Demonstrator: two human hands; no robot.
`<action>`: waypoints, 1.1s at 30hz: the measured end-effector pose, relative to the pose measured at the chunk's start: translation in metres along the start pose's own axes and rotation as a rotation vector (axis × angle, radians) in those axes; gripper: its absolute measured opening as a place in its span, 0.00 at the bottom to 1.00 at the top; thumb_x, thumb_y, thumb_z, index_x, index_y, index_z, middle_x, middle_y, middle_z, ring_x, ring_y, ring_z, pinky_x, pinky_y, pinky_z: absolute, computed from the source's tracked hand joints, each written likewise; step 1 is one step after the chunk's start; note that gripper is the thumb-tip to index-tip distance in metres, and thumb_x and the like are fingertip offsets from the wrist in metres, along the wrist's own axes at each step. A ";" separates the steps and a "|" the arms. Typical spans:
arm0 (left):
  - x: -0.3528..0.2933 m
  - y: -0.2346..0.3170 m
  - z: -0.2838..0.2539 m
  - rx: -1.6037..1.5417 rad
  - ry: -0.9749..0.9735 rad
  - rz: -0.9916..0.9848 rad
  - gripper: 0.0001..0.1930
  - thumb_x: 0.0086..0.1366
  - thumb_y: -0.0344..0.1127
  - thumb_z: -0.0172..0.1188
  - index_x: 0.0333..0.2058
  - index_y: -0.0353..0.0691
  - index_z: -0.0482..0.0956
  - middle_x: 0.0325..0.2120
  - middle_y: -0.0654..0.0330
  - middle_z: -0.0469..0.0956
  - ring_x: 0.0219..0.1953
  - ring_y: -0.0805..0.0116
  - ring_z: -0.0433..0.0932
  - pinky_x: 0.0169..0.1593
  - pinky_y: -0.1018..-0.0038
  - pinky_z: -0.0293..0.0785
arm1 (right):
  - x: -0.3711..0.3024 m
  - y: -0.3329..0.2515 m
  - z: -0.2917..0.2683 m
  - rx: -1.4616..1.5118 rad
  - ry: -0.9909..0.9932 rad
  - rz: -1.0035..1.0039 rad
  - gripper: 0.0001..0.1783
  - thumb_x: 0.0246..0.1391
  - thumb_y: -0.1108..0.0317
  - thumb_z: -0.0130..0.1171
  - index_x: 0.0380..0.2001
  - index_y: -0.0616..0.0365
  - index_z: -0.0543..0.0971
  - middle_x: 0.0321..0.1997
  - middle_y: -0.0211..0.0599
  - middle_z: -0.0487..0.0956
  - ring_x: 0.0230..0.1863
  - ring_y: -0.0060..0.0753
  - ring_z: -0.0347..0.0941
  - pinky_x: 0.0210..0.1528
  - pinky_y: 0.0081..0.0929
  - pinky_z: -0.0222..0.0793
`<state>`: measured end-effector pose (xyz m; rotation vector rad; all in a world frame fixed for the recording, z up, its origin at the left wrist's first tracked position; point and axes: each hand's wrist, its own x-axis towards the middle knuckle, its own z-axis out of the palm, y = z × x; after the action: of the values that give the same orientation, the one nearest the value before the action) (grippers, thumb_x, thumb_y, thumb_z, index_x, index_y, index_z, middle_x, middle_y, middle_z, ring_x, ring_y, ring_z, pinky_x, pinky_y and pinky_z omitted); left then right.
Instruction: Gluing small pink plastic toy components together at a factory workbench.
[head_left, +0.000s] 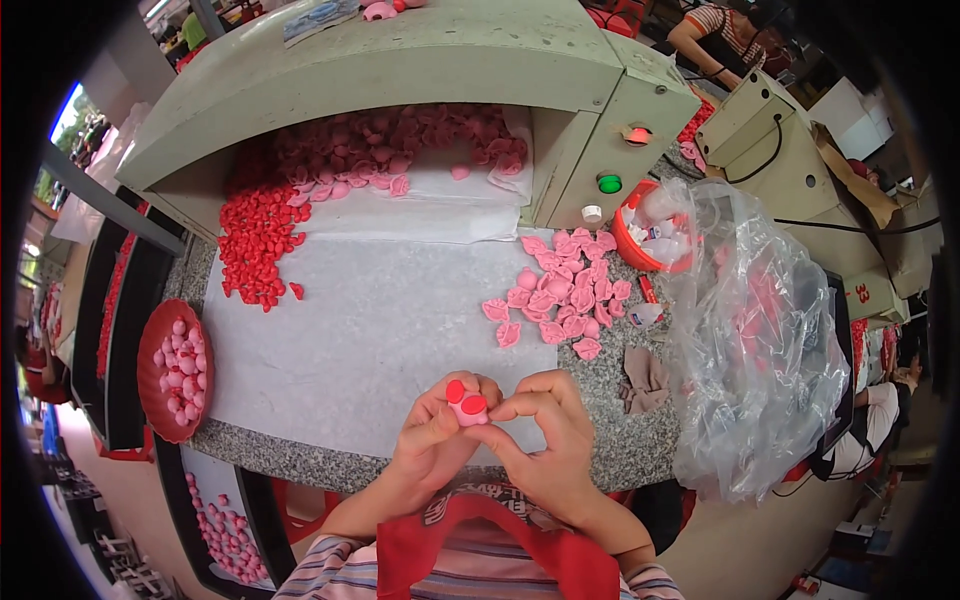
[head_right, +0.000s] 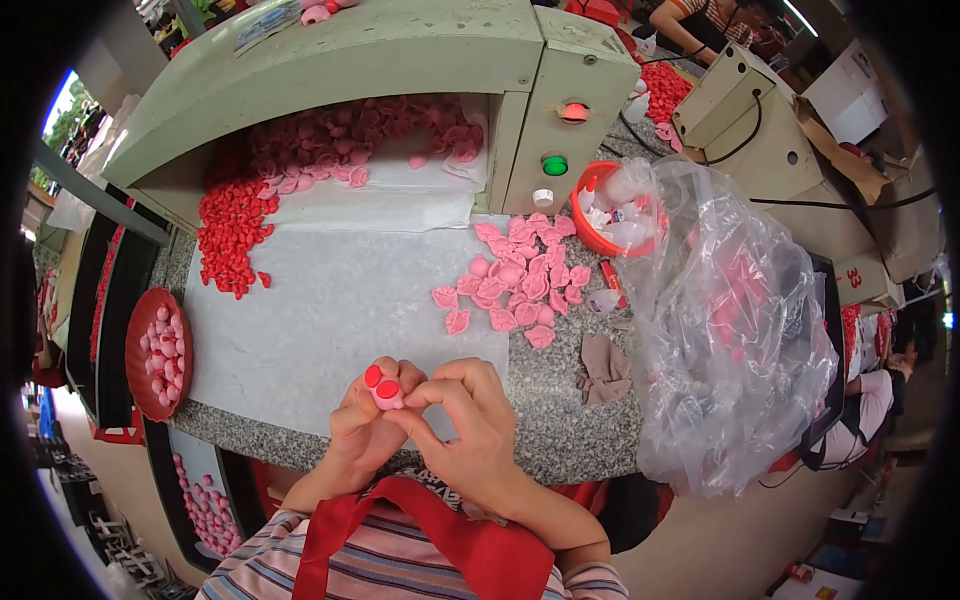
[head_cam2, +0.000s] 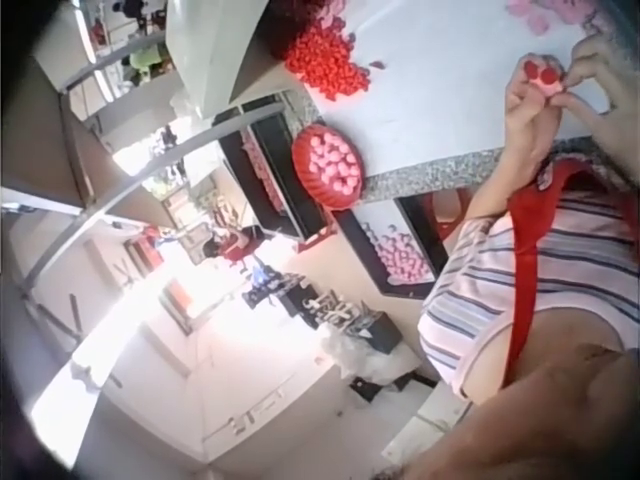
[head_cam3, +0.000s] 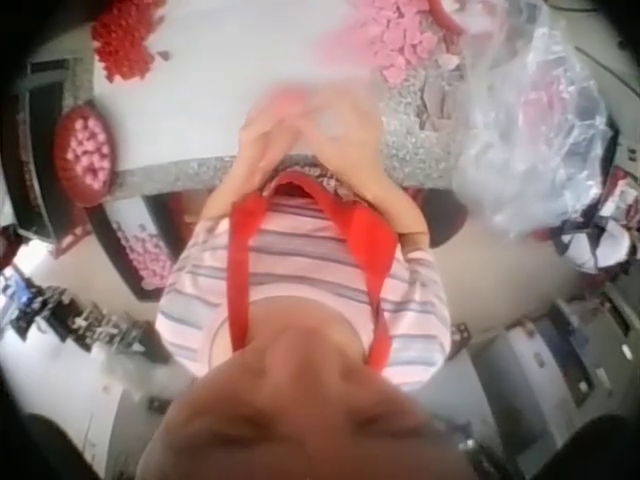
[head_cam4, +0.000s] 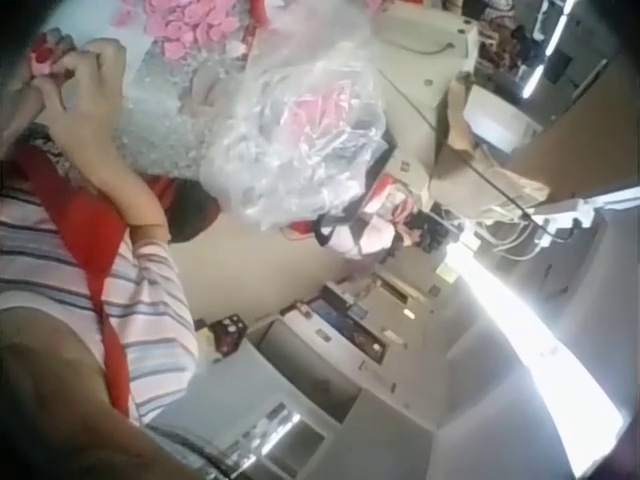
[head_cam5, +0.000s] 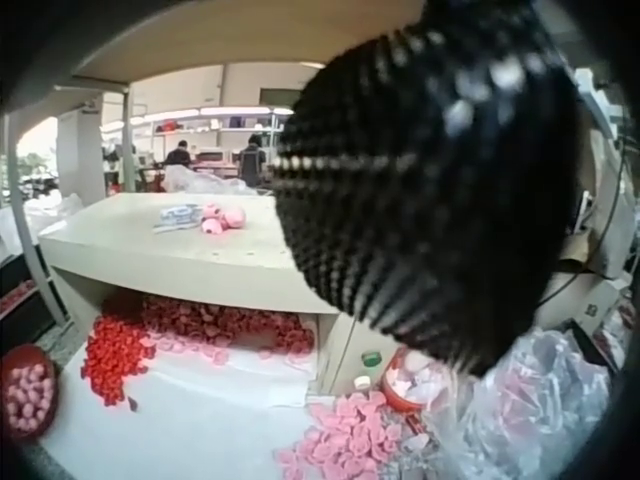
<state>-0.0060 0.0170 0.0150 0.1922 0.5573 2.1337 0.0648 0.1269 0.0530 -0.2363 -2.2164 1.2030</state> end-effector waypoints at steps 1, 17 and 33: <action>0.000 0.000 0.000 0.008 0.000 0.003 0.16 0.52 0.45 0.63 0.33 0.44 0.70 0.30 0.66 0.68 0.35 0.74 0.64 0.44 0.76 0.59 | 0.000 0.000 0.001 0.005 0.005 -0.001 0.16 0.29 0.74 0.70 0.24 0.57 0.73 0.27 0.34 0.67 0.29 0.30 0.67 0.29 0.22 0.63; -0.005 0.003 -0.005 0.286 -0.033 0.164 0.14 0.52 0.42 0.61 0.31 0.40 0.71 0.30 0.60 0.68 0.37 0.68 0.67 0.56 0.62 0.54 | -0.008 0.005 0.005 0.185 0.027 0.035 0.13 0.28 0.78 0.69 0.21 0.59 0.76 0.27 0.33 0.71 0.29 0.26 0.67 0.30 0.20 0.63; -0.006 0.007 -0.002 0.431 -0.008 0.210 0.14 0.56 0.37 0.59 0.37 0.34 0.71 0.34 0.55 0.69 0.40 0.66 0.68 0.51 0.68 0.59 | -0.015 0.023 0.014 0.306 0.006 0.073 0.15 0.30 0.76 0.69 0.26 0.59 0.76 0.29 0.34 0.72 0.30 0.29 0.69 0.31 0.22 0.65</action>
<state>-0.0084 0.0074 0.0169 0.5170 1.0274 2.1860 0.0661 0.1245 0.0222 -0.1969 -1.9990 1.5574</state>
